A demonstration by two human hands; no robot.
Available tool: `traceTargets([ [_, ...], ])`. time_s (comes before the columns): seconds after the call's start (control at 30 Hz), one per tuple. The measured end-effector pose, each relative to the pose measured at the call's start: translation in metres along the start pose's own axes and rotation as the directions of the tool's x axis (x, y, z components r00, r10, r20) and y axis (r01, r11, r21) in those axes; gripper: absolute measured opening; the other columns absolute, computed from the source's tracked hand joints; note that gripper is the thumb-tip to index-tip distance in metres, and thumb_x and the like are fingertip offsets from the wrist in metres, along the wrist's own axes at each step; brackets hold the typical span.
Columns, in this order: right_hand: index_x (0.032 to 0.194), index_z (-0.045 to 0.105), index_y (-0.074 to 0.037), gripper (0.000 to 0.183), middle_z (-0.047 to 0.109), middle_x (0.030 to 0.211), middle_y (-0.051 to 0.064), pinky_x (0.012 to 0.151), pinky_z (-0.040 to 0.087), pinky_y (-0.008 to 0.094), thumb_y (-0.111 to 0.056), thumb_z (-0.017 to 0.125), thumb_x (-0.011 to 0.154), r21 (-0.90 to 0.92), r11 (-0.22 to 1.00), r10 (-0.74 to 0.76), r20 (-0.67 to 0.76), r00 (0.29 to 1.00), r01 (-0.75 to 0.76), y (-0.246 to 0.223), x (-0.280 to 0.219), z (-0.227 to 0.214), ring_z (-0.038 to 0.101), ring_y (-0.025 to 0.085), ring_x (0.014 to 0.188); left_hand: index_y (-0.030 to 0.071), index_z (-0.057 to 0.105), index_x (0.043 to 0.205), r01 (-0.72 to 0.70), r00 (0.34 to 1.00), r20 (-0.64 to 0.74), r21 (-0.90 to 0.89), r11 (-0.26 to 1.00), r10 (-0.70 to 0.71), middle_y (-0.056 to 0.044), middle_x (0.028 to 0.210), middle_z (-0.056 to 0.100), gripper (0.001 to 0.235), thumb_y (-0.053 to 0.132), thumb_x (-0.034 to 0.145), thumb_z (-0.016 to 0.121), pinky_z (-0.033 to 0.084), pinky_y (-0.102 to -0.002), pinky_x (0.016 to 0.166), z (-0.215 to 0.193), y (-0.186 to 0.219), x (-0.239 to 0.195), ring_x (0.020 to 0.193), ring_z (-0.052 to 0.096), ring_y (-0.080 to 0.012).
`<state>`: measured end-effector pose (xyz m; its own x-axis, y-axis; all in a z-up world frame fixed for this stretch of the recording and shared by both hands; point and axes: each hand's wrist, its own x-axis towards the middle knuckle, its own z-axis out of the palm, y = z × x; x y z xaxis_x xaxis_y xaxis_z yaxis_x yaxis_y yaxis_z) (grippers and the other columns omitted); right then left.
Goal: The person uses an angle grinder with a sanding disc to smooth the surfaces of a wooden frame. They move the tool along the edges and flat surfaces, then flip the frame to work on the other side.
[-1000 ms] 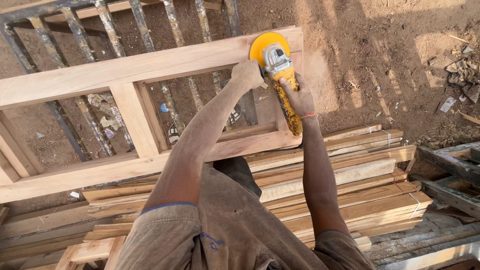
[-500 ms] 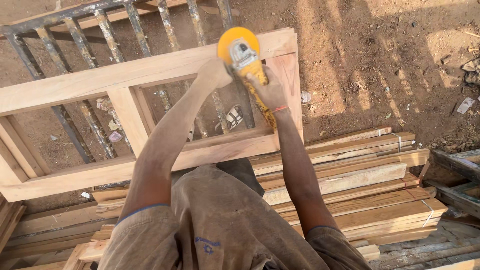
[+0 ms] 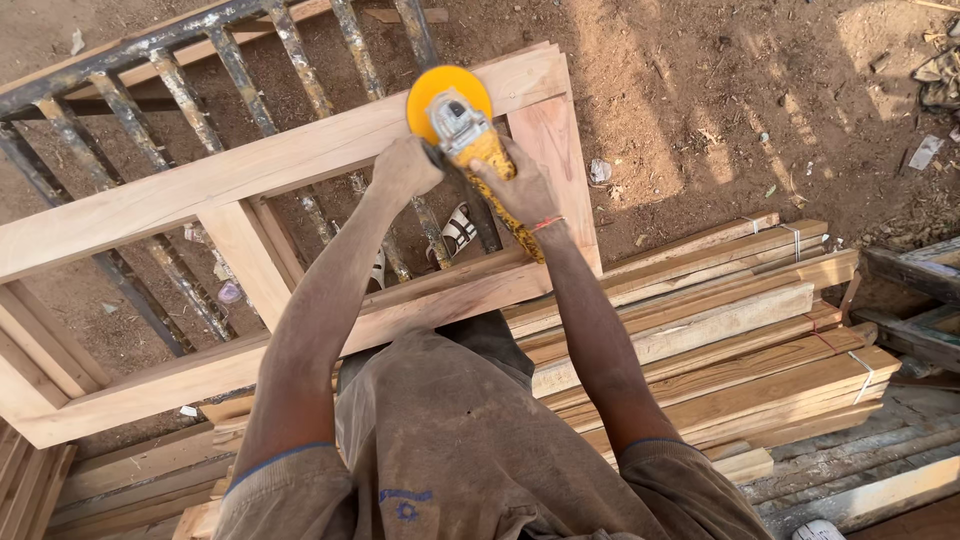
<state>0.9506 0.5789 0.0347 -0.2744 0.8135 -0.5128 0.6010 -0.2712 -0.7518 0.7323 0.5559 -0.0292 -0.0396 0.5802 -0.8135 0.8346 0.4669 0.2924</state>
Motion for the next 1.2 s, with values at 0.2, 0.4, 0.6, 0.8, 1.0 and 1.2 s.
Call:
traceTargets([
  [0.2,0.141,0.056,0.005,0.075,0.072,0.120,0.020,0.093,0.057,0.040,-0.055,0.070,0.097,-0.027,1.000,-0.012,-0.225,0.974,0.006,0.038,0.004,-0.066,0.071,0.025,0.111,0.002,0.072,0.095,-0.195,0.979,-0.021,0.215,0.957,0.204,-0.014,0.086,0.074,0.024,0.019,0.080,0.066,0.063,-0.039,0.067,-0.009,0.104,0.066,0.078,0.075,-0.0245],
  [0.4,0.137,0.061,0.001,0.069,0.075,0.113,0.019,0.088,0.059,0.040,-0.054,0.065,0.095,0.097,0.983,0.179,-0.266,0.947,-0.158,0.039,-0.017,-0.083,0.074,0.025,0.102,0.005,0.077,0.099,-0.308,0.945,-0.029,0.254,0.917,0.326,-0.018,0.101,0.077,0.027,0.017,0.078,0.066,0.062,-0.042,0.080,-0.005,0.144,0.065,0.096,0.076,-0.0304],
  [0.6,0.139,0.059,0.000,0.069,0.073,0.121,0.021,0.095,0.055,0.039,-0.053,0.066,0.095,0.089,0.988,0.152,-0.329,0.932,-0.129,0.036,-0.027,-0.056,0.072,0.026,0.112,0.003,0.074,0.101,-0.331,0.940,0.040,0.349,0.876,0.339,-0.018,0.101,0.076,0.031,0.020,0.075,0.070,0.060,-0.042,0.080,-0.016,0.131,0.045,0.095,0.075,-0.0299],
  [0.8,0.137,0.058,0.000,0.065,0.072,0.122,0.021,0.097,0.055,0.039,-0.052,0.066,0.097,0.156,0.987,0.093,-0.363,0.927,-0.039,0.031,0.001,-0.041,0.071,0.028,0.114,0.001,0.074,0.102,-0.302,0.950,0.062,0.426,0.853,0.306,-0.017,0.099,0.077,0.030,0.023,0.083,0.065,0.062,-0.042,0.080,-0.059,0.124,0.057,0.092,0.077,-0.0280],
  [1.0,0.140,0.057,-0.005,0.061,0.073,0.121,0.018,0.095,0.053,0.040,-0.050,0.063,0.099,0.190,0.978,0.146,-0.310,0.940,-0.090,0.029,-0.032,-0.029,0.070,0.029,0.114,0.002,0.074,0.098,-0.300,0.951,0.093,0.496,0.815,0.294,-0.016,0.096,0.075,0.029,0.020,0.077,0.067,0.058,-0.045,0.083,-0.026,0.107,0.045,0.093,0.075,-0.0293],
  [1.2,0.140,0.056,-0.004,0.067,0.073,0.120,0.019,0.094,0.055,0.043,-0.052,0.067,0.094,0.236,0.968,0.137,-0.193,0.972,-0.090,0.010,-0.031,0.008,0.072,0.031,0.113,-0.002,0.074,0.096,-0.198,0.979,0.033,0.391,0.899,0.201,-0.020,0.092,0.076,0.030,0.022,0.078,0.068,0.062,-0.044,0.079,-0.036,0.043,0.020,0.089,0.077,-0.0331],
])
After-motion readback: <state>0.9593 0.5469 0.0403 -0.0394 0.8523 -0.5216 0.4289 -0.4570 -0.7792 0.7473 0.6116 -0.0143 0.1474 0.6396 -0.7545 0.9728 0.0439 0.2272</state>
